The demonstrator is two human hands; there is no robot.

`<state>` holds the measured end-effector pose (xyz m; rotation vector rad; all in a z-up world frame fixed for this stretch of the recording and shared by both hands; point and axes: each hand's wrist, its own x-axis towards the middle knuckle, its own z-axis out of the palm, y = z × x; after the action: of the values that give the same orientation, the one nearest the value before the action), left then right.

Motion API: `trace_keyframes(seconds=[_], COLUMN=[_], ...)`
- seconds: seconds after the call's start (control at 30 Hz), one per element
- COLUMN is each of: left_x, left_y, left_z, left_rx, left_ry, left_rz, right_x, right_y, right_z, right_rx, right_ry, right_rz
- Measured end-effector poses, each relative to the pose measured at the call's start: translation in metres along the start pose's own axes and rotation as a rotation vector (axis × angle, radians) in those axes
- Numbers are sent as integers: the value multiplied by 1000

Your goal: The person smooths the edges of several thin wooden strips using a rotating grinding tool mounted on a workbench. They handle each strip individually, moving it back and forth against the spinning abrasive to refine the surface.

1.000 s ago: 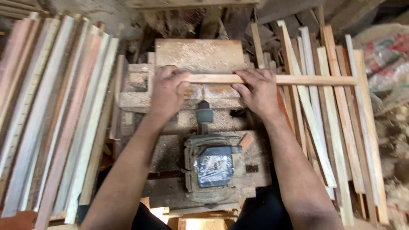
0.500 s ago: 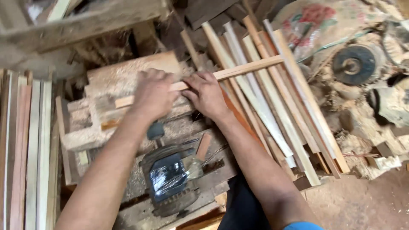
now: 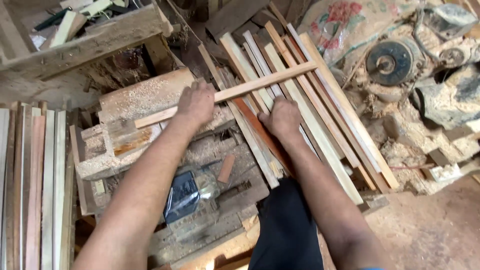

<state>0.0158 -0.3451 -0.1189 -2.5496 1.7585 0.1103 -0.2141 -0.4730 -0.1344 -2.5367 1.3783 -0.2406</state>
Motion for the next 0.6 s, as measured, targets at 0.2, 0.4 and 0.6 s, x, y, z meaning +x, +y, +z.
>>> trace_keyframes(seconds=[0.2, 0.4, 0.6], left_x=[-17, -30, -37], left_y=[9, 11, 7], left_z=[-39, -48, -35], left_rx=[-183, -263, -305], left_ry=[26, 42, 21], left_rz=[4, 33, 10], right_x=[5, 4, 7], right_y=[-4, -23, -31], right_z=[-2, -23, -28], right_rx=[-181, -258, -96], right_ry=[12, -64, -177], right_rz=[-185, -199, -90])
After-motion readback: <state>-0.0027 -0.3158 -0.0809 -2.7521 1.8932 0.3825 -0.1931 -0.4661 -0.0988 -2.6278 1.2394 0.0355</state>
